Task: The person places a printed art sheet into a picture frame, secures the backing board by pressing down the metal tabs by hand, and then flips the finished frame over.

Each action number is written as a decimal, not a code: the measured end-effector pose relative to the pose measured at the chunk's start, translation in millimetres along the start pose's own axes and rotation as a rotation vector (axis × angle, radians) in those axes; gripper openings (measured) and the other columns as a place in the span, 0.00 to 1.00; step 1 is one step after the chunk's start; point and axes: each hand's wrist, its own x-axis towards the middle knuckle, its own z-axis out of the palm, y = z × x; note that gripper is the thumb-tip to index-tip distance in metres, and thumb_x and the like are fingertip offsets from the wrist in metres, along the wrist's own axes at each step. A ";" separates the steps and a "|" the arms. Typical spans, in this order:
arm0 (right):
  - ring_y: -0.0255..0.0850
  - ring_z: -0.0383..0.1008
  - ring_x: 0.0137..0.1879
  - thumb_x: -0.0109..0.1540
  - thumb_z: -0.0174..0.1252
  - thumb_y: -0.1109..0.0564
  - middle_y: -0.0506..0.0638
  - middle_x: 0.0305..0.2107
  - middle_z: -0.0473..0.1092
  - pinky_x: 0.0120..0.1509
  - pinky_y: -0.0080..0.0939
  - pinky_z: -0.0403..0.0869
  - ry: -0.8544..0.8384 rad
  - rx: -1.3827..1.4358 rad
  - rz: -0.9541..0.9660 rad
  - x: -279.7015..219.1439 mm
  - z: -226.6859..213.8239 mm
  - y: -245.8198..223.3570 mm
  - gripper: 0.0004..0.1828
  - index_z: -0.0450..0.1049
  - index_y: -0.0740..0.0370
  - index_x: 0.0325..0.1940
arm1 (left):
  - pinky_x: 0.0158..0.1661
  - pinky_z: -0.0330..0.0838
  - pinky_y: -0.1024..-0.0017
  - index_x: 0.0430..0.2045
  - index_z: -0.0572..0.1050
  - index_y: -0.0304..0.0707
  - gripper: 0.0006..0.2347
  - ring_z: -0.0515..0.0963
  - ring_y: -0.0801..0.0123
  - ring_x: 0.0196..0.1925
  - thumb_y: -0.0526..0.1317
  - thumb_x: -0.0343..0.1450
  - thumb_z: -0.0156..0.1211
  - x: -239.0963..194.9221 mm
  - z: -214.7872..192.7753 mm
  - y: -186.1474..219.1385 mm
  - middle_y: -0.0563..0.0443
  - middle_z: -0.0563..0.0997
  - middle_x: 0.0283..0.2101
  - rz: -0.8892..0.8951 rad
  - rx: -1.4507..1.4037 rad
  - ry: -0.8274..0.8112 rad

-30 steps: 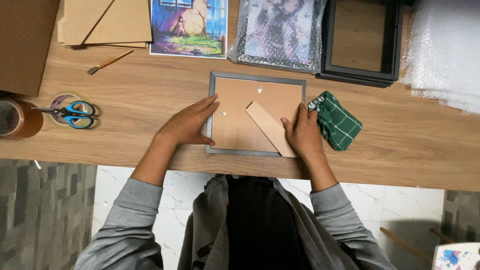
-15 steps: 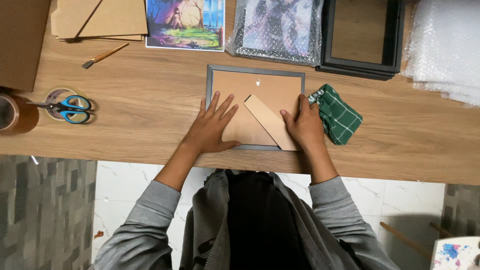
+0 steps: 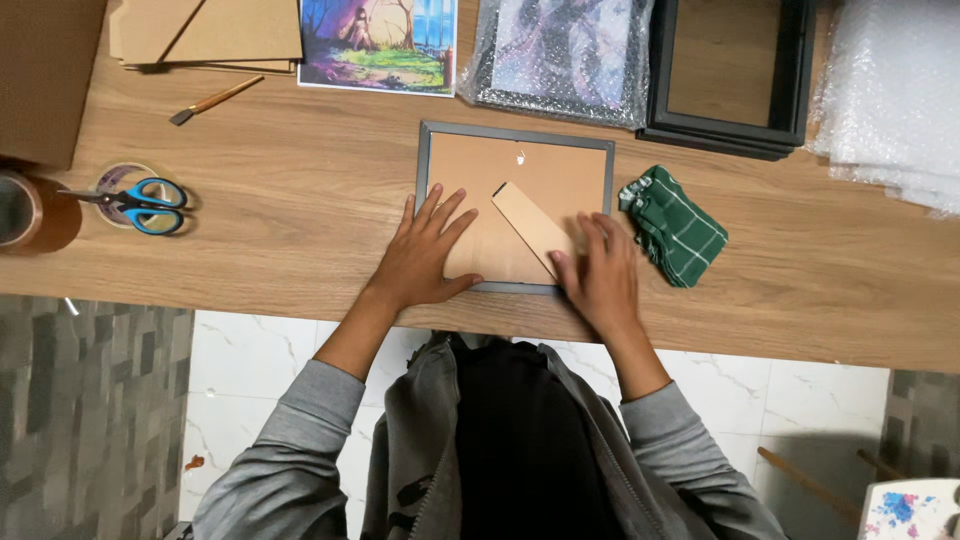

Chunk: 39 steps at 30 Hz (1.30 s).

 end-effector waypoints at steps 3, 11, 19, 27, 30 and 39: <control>0.59 0.55 0.64 0.57 0.58 0.48 0.62 0.54 0.57 0.63 0.56 0.57 -0.110 0.032 -0.032 0.8 -8.7 -17.3 0.30 0.61 0.58 0.61 | 0.60 0.37 0.41 0.56 0.59 0.47 0.38 0.47 0.48 0.67 0.62 0.54 0.60 3.1 2.0 -4.1 0.48 0.55 0.63 -0.006 0.049 -0.011; 0.61 0.39 0.70 0.55 0.53 0.35 0.68 0.63 0.42 0.71 0.57 0.41 -0.368 -0.004 0.075 10.0 -3.2 -13.2 0.43 0.49 0.53 0.68 | 0.64 0.34 0.52 0.61 0.50 0.57 0.46 0.40 0.45 0.68 0.73 0.49 0.52 38.3 -17.9 -6.4 0.45 0.46 0.66 0.041 0.215 -0.184; 0.61 0.38 0.70 0.57 0.49 0.33 0.69 0.63 0.41 0.70 0.56 0.40 -0.385 -0.046 0.071 8.6 2.5 -12.7 0.43 0.47 0.55 0.69 | 0.64 0.34 0.55 0.63 0.46 0.58 0.48 0.39 0.44 0.68 0.75 0.49 0.48 40.5 -16.8 -10.6 0.46 0.41 0.67 0.063 0.307 -0.238; 0.60 0.34 0.70 0.56 0.46 0.31 0.67 0.64 0.38 0.71 0.55 0.38 -0.415 -0.046 0.088 8.3 6.3 -11.7 0.44 0.44 0.52 0.69 | 0.64 0.37 0.55 0.62 0.47 0.58 0.48 0.41 0.42 0.67 0.74 0.49 0.49 38.0 -11.4 -14.2 0.45 0.43 0.67 0.094 0.309 -0.166; 0.59 0.34 0.70 0.56 0.47 0.31 0.67 0.65 0.38 0.71 0.55 0.38 -0.441 -0.069 0.079 10.0 7.5 -8.3 0.44 0.44 0.52 0.69 | 0.64 0.36 0.55 0.62 0.47 0.58 0.48 0.41 0.42 0.67 0.74 0.48 0.50 39.1 -9.0 -15.3 0.45 0.43 0.67 0.083 0.312 -0.167; 0.51 0.44 0.70 0.46 0.57 0.29 0.58 0.65 0.46 0.71 0.49 0.47 -0.484 -0.026 -0.041 13.1 -12.7 18.9 0.53 0.50 0.59 0.67 | 0.64 0.34 0.55 0.63 0.45 0.50 0.40 0.39 0.46 0.68 0.64 0.58 0.51 41.7 -3.4 6.3 0.47 0.42 0.68 0.156 0.205 -0.206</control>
